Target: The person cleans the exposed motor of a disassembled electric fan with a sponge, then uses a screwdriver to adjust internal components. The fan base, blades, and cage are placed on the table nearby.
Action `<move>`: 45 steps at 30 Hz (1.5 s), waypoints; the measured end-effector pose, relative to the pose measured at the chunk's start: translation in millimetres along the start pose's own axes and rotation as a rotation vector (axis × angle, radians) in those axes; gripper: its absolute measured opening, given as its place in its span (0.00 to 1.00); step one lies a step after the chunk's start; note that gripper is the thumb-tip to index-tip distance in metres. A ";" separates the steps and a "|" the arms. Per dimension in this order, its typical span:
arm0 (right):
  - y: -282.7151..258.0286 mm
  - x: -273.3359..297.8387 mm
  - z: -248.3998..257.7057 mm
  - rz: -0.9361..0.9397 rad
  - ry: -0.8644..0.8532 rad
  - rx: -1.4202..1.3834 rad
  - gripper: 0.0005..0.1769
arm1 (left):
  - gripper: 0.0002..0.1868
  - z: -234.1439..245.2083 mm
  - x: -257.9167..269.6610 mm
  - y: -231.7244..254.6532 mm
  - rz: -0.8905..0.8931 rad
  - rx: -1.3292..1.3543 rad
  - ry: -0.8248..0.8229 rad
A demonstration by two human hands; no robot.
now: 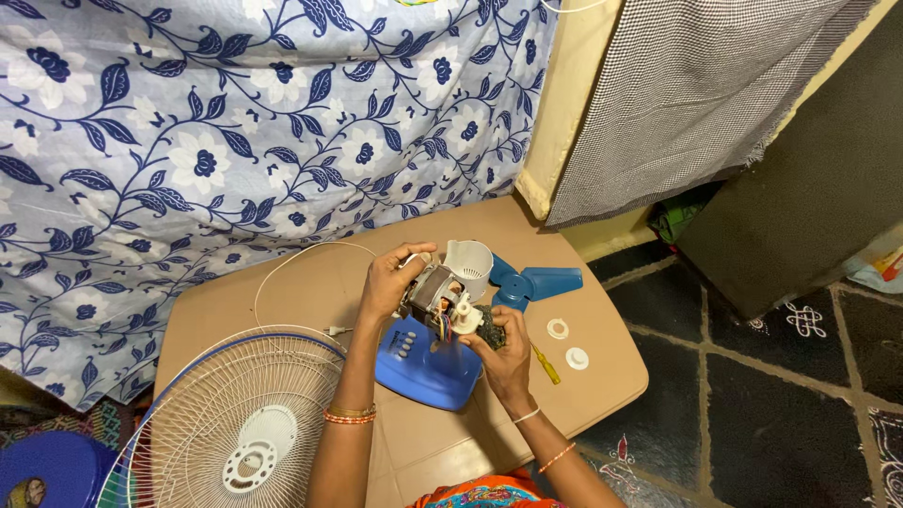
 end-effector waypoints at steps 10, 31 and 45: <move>25.6 -8.8 21.3 -0.267 -0.061 -0.571 0.10 | 0.22 5.6 -6.1 -9.1 -0.043 0.070 -0.138; -75.8 -135.6 8.3 0.597 -0.908 0.123 0.16 | 0.29 0.9 1.6 3.5 -0.024 0.027 -0.053; -73.4 -130.1 -17.7 0.649 -1.034 -0.061 0.13 | 0.24 3.7 -0.4 0.8 0.005 0.060 -0.088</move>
Point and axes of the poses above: each hand's wrist, its own x-axis away from the middle knuckle, its own z-axis out of the back of the hand, y = z × x, the point moved 2 cm from there along -x, towards the middle knuckle, and after that the axes turned 8 degrees about -y, right-handed, at the moved point
